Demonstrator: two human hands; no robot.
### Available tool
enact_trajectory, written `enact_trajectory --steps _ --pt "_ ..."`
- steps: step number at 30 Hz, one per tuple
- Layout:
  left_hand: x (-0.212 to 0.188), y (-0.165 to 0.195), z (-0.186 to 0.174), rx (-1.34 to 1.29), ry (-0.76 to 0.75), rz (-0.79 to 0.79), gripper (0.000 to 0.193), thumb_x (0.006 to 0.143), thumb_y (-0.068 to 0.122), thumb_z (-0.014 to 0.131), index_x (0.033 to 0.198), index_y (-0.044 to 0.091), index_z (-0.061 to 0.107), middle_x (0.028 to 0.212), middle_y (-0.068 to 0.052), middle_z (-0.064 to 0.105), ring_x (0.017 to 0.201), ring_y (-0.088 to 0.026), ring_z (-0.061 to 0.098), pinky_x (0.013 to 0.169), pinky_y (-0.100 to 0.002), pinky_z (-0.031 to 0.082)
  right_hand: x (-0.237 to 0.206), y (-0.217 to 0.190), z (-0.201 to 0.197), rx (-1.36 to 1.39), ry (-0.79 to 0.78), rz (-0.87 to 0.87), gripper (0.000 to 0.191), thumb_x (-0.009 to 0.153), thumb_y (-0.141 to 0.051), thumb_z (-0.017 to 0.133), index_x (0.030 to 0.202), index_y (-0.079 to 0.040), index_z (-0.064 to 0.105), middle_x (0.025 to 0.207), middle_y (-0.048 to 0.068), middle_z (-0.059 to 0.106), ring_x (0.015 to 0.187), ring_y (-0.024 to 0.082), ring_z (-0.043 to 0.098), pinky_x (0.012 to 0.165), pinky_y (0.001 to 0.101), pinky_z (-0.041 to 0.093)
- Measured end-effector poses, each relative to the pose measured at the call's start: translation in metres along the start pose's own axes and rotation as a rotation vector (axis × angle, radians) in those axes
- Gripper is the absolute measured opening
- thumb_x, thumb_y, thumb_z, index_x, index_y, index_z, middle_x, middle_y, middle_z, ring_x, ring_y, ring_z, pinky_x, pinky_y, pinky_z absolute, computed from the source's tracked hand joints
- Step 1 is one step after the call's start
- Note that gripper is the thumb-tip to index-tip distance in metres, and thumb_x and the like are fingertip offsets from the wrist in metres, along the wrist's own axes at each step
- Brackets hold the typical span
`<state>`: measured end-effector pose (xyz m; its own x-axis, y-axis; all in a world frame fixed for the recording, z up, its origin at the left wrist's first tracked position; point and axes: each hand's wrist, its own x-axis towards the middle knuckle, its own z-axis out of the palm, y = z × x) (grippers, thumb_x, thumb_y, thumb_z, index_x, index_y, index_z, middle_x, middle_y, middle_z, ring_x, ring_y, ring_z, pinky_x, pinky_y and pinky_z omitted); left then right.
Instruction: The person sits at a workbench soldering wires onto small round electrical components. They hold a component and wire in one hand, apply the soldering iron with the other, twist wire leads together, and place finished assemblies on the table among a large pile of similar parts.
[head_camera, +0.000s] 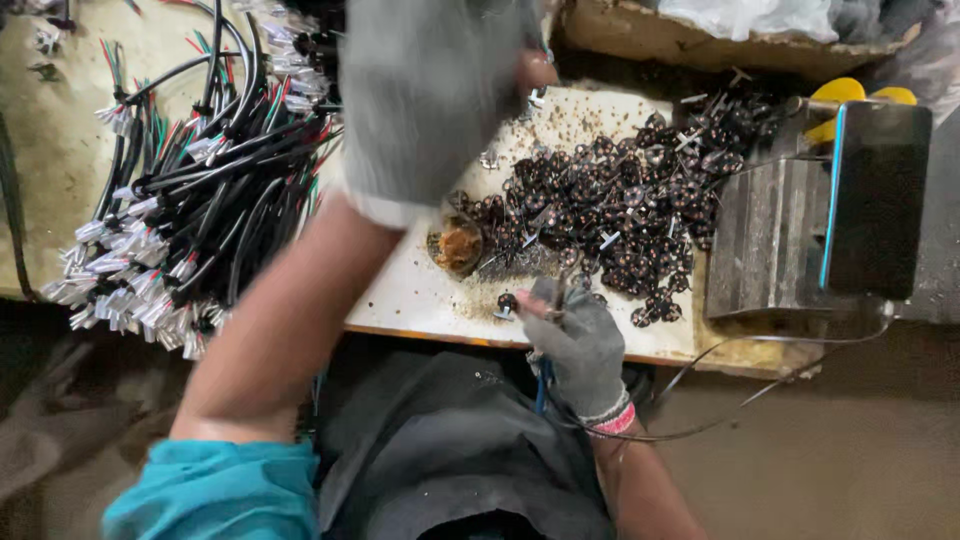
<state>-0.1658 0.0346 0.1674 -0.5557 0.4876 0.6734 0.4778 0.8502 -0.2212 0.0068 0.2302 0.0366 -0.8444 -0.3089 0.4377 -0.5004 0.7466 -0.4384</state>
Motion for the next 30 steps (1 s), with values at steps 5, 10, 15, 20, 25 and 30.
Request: enact_trajectory --steps 5,10,15,20,25,30 --pt "-0.152 0.088 -0.044 -1.191 -0.472 -0.001 0.018 0.087 0.032 0.084 0.088 0.018 0.073 0.069 -0.001 0.06 0.06 -0.025 0.061 0.051 -0.043 0.046 0.004 -0.003 0.003 -0.01 -0.076 0.022 0.028 0.081 -0.016 0.076 0.109 -0.016 0.075 0.116 0.007 0.072 0.098 0.027 0.068 0.079 0.0403 0.054" --pt "-0.243 0.076 -0.039 -1.076 -0.362 -0.273 0.025 0.077 0.024 0.08 0.099 0.016 0.071 0.082 -0.002 0.068 0.067 -0.025 0.067 0.056 -0.037 0.051 -0.003 -0.001 0.012 -0.091 -0.119 -0.049 0.026 0.073 -0.013 0.075 0.099 -0.019 0.076 0.106 0.006 0.072 0.093 0.03 0.067 0.077 0.0436 0.053" --pt "-0.235 0.019 -0.062 -0.386 -0.359 -0.518 0.015 0.083 0.018 0.082 0.084 0.018 0.068 0.083 -0.002 0.068 0.067 -0.027 0.065 0.059 -0.04 0.05 0.0 -0.014 0.015 -0.056 -0.146 0.049 0.016 0.077 -0.014 0.082 0.089 -0.018 0.071 0.103 0.002 0.078 0.085 0.029 0.063 0.074 0.0441 0.05" --pt "-0.219 -0.042 -0.055 -0.063 -0.685 -0.579 0.02 0.08 0.031 0.08 0.087 0.015 0.071 0.081 -0.008 0.065 0.073 -0.031 0.068 0.06 -0.045 0.051 -0.001 -0.023 0.025 -0.065 -0.042 0.144 0.023 0.081 -0.02 0.086 0.1 -0.014 0.074 0.098 0.004 0.073 0.087 0.035 0.062 0.078 0.0456 0.05" --pt "-0.208 -0.046 -0.038 -0.023 -0.801 -0.586 0.024 0.079 0.035 0.08 0.088 0.014 0.071 0.081 -0.01 0.064 0.073 -0.034 0.068 0.062 -0.047 0.052 -0.001 -0.022 0.031 -0.089 -0.019 0.114 0.02 0.08 -0.023 0.089 0.09 -0.014 0.075 0.087 0.01 0.068 0.078 0.036 0.06 0.069 0.0459 0.046" --pt "-0.22 -0.053 -0.05 -0.093 -0.509 -0.565 0.013 0.089 0.021 0.073 0.096 0.01 0.069 0.09 -0.011 0.066 0.08 -0.033 0.067 0.071 -0.044 0.053 -0.001 -0.022 0.028 -0.078 -0.027 0.092 0.021 0.08 -0.022 0.088 0.085 -0.013 0.07 0.091 0.007 0.073 0.08 0.034 0.062 0.071 0.0456 0.047"
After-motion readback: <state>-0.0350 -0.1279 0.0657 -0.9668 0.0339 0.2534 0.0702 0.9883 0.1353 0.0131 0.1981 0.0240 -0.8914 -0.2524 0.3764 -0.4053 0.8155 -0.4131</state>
